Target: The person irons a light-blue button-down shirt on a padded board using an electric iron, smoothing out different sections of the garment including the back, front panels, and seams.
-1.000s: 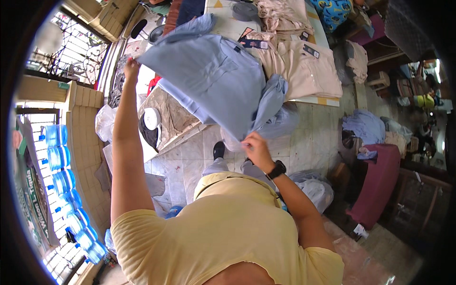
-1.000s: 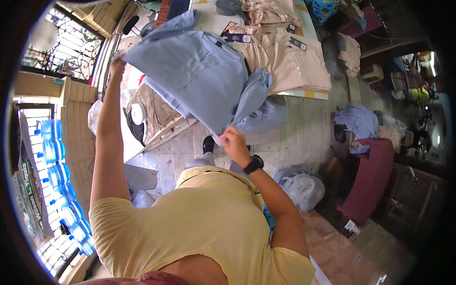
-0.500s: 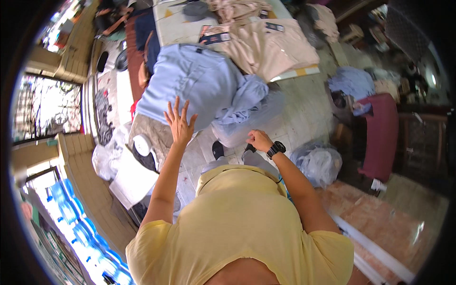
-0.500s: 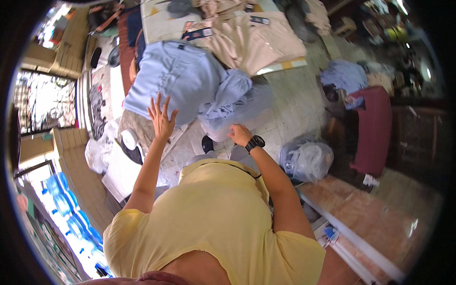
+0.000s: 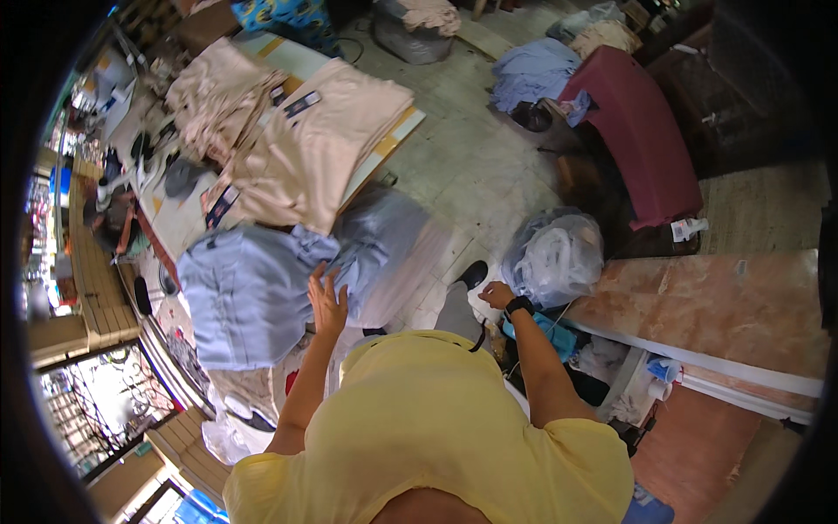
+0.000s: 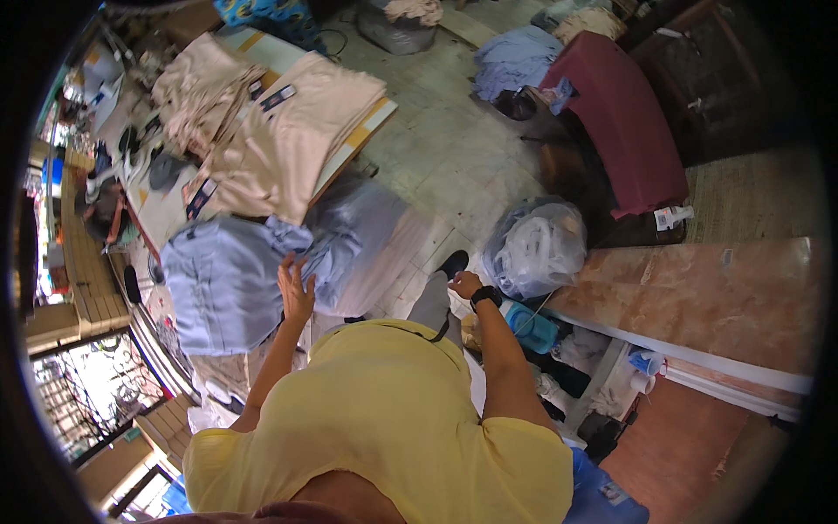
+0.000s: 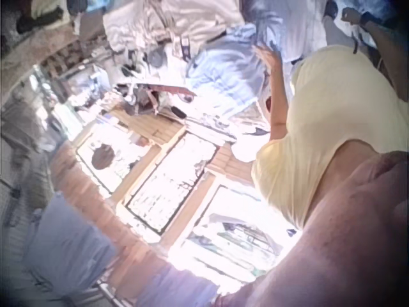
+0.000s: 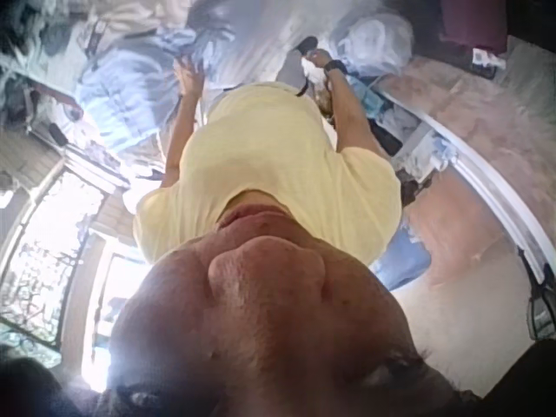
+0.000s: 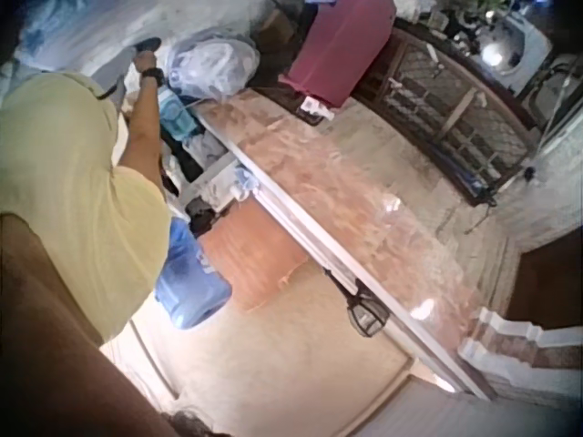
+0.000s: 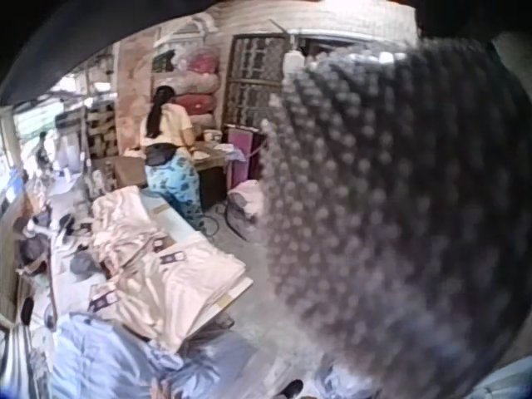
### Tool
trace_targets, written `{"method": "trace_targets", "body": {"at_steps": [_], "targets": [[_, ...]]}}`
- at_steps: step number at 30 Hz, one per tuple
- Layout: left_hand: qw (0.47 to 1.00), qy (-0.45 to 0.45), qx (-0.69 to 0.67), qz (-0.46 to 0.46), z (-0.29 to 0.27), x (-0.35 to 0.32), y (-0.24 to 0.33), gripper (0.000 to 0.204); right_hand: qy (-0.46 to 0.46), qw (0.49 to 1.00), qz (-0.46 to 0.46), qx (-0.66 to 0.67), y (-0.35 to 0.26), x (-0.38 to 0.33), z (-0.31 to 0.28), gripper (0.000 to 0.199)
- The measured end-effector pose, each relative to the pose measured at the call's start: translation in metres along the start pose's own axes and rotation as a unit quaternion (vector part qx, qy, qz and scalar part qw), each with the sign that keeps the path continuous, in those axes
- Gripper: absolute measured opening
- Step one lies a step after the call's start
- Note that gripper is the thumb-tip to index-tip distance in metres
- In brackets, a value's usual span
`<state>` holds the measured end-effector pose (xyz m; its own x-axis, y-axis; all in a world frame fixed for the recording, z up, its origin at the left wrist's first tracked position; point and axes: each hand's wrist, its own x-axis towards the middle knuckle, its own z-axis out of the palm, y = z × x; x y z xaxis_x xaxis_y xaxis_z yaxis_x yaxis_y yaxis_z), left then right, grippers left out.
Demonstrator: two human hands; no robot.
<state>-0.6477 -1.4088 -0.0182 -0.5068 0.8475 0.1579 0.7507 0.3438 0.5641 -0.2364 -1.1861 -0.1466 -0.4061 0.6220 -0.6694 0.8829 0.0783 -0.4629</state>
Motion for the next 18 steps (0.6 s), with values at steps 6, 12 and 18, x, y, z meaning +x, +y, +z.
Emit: {"method": "trace_targets", "body": {"at_steps": [6,12,18], "targets": [[0.993,-0.016,-0.115,-0.001,0.112,0.100,0.108,0.041,0.008,0.992,0.088,0.092,0.103,0.020,-0.077,0.038],[0.970,-0.099,-0.219,-0.032,0.220,0.196,0.230,0.036,0.099,0.971,0.111,0.187,0.176,0.034,-0.177,0.033],[0.959,-0.142,-0.221,0.103,0.291,0.302,0.321,0.029,0.219,0.939,0.103,0.246,0.202,0.067,-0.285,0.043]]}}
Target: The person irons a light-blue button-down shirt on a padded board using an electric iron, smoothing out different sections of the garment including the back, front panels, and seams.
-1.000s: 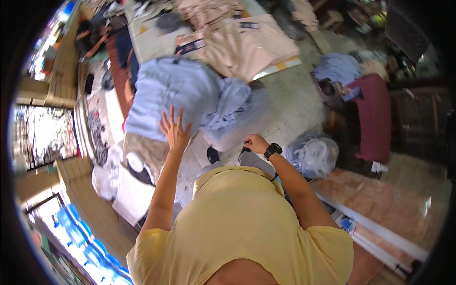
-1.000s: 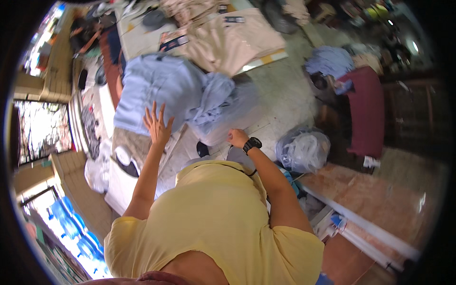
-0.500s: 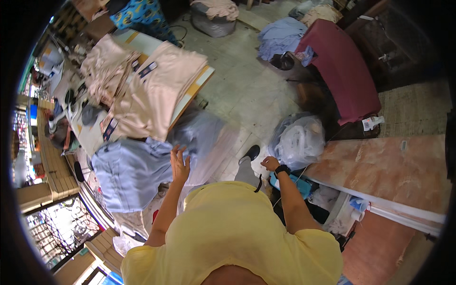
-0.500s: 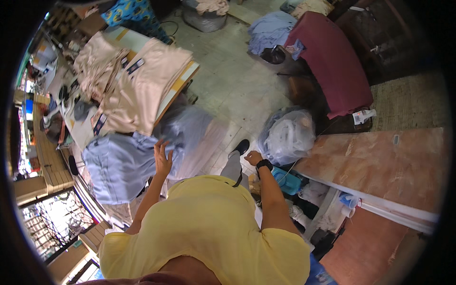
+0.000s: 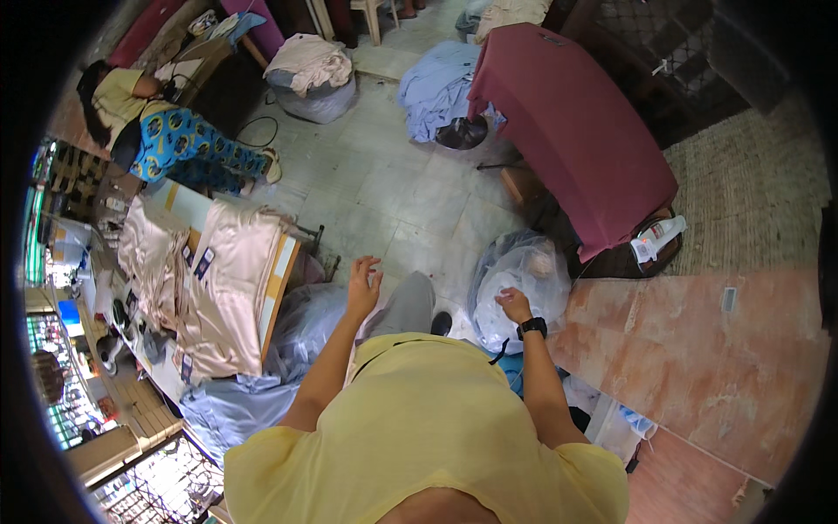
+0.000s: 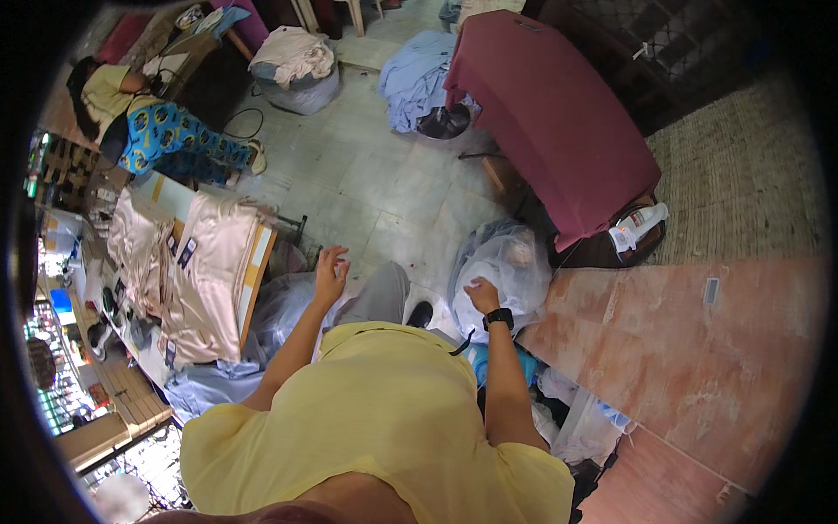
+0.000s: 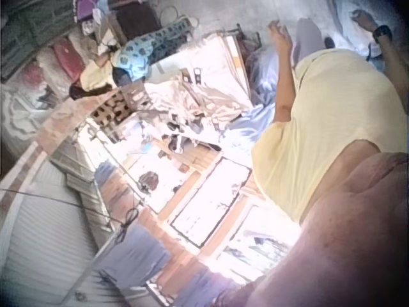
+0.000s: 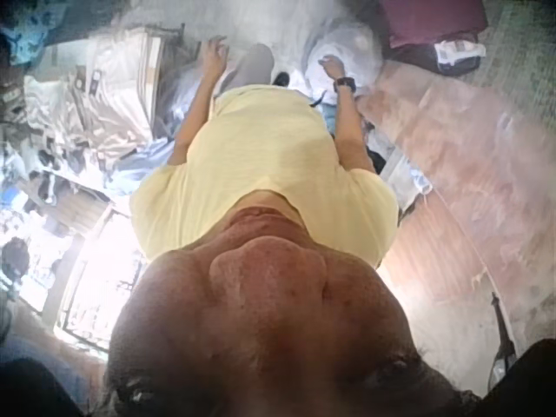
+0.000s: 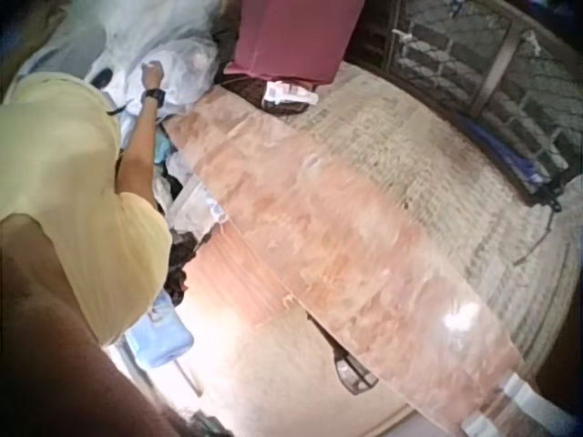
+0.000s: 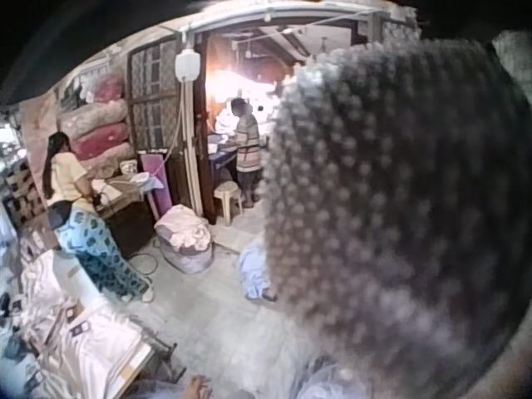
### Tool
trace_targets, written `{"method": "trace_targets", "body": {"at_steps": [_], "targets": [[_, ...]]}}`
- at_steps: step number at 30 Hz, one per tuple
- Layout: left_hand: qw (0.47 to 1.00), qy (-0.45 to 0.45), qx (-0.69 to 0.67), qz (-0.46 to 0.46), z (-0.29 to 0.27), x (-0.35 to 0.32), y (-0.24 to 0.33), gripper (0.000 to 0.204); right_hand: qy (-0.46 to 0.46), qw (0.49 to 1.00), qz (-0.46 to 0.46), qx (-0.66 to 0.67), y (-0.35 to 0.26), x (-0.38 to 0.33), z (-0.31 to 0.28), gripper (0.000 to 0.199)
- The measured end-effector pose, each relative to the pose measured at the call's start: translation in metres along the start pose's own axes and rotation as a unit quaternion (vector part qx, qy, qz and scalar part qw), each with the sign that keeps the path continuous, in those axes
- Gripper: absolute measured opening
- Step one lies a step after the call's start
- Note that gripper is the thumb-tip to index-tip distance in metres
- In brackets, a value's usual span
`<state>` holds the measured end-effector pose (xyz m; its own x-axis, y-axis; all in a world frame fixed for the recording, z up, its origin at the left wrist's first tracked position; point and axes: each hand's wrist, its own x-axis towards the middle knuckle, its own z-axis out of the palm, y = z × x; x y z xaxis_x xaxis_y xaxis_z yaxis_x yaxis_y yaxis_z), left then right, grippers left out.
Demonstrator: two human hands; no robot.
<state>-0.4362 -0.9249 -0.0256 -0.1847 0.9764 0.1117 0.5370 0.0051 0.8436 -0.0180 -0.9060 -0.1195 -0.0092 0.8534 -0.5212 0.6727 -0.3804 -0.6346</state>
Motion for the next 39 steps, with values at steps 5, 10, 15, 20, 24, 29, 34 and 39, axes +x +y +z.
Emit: {"method": "trace_targets", "body": {"at_steps": [5,10,15,20,24,29,34,39], "targets": [[0.997,-0.027,0.056,0.046,0.039,0.167,-0.038,0.022,0.236,0.955,-0.180,-0.015,-0.071,0.095,-0.092,0.037],[0.986,-0.042,0.084,0.138,0.099,0.422,-0.063,0.021,0.345,0.930,-0.123,0.015,-0.179,0.209,-0.205,0.043],[0.943,-0.149,0.248,0.162,0.183,0.633,-0.060,0.022,0.403,0.914,0.007,0.045,-0.198,0.310,-0.245,0.059],[0.904,-0.219,0.343,0.133,0.259,0.779,-0.107,0.031,0.372,0.910,0.138,0.120,-0.194,0.329,-0.246,0.063],[0.879,-0.216,0.388,0.176,0.303,0.849,-0.149,0.046,0.374,0.906,0.167,0.105,-0.202,0.330,-0.245,0.063],[0.847,-0.237,0.455,0.139,0.341,0.892,-0.172,0.037,0.360,0.905,0.189,0.125,-0.199,0.330,-0.247,0.066],[0.847,-0.345,0.373,0.156,0.329,0.921,-0.191,0.022,0.354,0.895,0.180,0.201,-0.209,0.332,-0.247,0.066],[0.830,-0.465,0.265,0.157,0.274,0.925,-0.165,0.043,0.365,0.903,0.177,0.140,-0.202,0.330,-0.247,0.065]]}}
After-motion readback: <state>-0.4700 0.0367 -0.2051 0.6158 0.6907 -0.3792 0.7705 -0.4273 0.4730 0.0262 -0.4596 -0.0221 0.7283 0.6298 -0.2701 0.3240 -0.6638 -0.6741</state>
